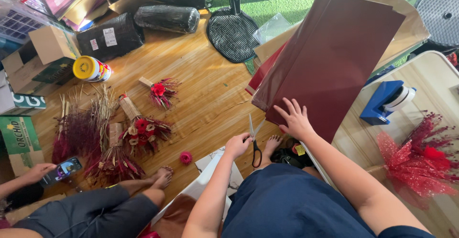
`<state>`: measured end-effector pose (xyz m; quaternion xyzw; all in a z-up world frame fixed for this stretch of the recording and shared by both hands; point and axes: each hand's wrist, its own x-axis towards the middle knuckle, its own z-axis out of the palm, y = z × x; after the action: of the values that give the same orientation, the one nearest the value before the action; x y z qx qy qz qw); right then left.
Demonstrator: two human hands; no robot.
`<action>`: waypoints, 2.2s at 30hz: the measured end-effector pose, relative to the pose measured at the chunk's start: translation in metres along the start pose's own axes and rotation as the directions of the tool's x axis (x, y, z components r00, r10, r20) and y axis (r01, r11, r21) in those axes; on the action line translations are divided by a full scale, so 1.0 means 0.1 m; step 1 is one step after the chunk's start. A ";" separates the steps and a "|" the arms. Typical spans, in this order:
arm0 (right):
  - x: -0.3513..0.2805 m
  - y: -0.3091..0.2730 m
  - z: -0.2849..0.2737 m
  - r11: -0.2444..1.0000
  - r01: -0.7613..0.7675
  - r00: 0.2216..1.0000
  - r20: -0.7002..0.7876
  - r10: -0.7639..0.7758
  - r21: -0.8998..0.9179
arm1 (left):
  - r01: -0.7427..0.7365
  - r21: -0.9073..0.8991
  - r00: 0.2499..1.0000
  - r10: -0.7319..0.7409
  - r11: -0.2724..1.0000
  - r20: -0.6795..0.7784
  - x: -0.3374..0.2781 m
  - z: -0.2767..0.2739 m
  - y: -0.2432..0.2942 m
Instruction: The person prepares materials for a bouquet by assembling a decorative red sprig and then using shears to cut and separate sheets of red and brown wrapping film.
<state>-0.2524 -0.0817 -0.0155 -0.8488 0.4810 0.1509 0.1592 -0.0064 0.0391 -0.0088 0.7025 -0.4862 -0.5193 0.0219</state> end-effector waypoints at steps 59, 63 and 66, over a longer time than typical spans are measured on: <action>0.03 0.50 0.09 0.929 -0.362 0.931 0.088 0.355 0.083 | -0.213 0.238 0.939 0.266 0.948 -0.219 0.59 0.06 0.34; 0.02 0.51 0.10 0.932 -0.353 0.934 0.091 0.346 0.080 | -0.232 0.268 0.931 0.293 0.935 -0.217 0.60 -0.03 0.28; 0.01 0.51 0.11 0.932 -0.354 0.933 0.090 0.348 0.075 | -0.244 0.317 0.923 0.320 0.917 -0.216 0.61 -0.07 0.28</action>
<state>-0.2970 -0.1029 -0.0325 -0.7348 0.6249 0.1871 0.1857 -0.0202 -0.0226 -0.0339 0.6827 -0.6452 -0.3375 0.0604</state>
